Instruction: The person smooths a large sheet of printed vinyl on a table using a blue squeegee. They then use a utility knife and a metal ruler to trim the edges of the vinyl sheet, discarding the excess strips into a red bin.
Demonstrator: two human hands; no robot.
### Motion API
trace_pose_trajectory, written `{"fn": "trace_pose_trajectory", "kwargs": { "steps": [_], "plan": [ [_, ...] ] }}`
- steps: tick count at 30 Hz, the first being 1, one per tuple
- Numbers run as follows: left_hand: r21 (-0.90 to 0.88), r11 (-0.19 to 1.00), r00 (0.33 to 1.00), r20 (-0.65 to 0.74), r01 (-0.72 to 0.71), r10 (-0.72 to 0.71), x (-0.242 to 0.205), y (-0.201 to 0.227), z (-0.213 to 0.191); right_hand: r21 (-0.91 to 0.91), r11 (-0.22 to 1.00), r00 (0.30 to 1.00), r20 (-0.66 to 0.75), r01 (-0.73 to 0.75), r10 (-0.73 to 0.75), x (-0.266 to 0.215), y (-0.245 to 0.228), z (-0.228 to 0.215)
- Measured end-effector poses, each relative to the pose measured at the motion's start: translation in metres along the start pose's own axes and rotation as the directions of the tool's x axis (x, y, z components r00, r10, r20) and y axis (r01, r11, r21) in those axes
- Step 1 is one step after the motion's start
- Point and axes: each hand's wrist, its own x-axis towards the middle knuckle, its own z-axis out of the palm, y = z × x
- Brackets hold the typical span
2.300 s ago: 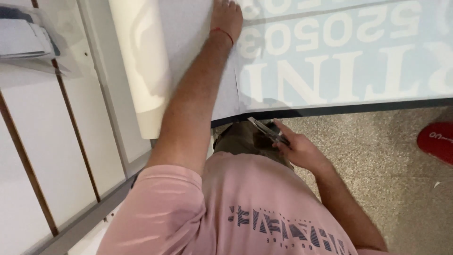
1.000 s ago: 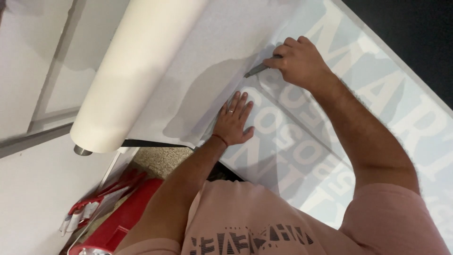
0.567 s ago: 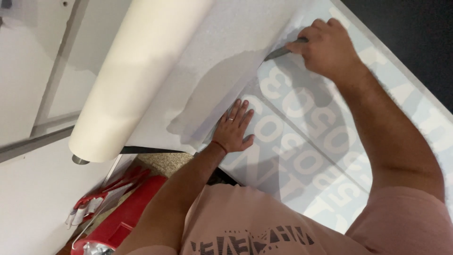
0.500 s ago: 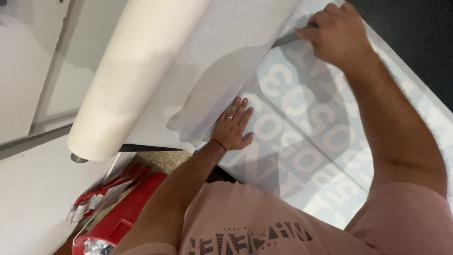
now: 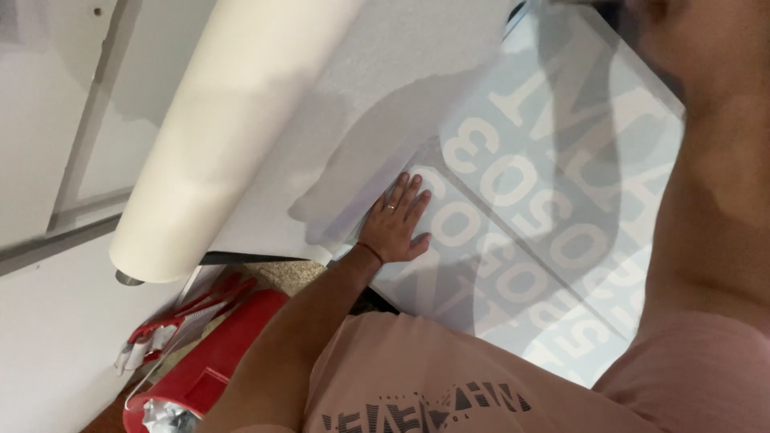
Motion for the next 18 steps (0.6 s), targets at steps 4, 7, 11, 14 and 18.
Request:
{"fn": "trace_pose_trajectory", "kwargs": {
  "steps": [4,7,11,14,18],
  "plan": [
    [0.0,0.999,0.995,0.096,0.034,-0.034,-0.001,0.005,-0.017,-0.09,0.944,0.939,-0.105,0.319,-0.327,-0.001,-0.074,0.073],
    [0.006,0.999,0.984,0.177,0.033,-0.033,0.003,0.001,-0.016,0.167,0.926,0.926,0.116,0.339,-0.36,-0.005,-0.131,0.102],
    [0.031,0.999,0.996,0.091,0.014,-0.017,0.001,0.003,-0.016,-0.005,0.929,0.922,-0.117,0.371,-0.369,-0.016,-0.145,0.137],
    [0.019,1.0,0.997,0.081,0.008,-0.01,0.002,0.001,-0.016,-0.07,0.931,0.912,-0.186,0.358,-0.365,-0.017,-0.145,0.139],
    [0.029,1.0,0.996,0.087,0.008,-0.01,0.003,0.002,-0.02,-0.118,0.937,0.914,-0.211,0.328,-0.346,-0.018,-0.14,0.134]
  ]
}}
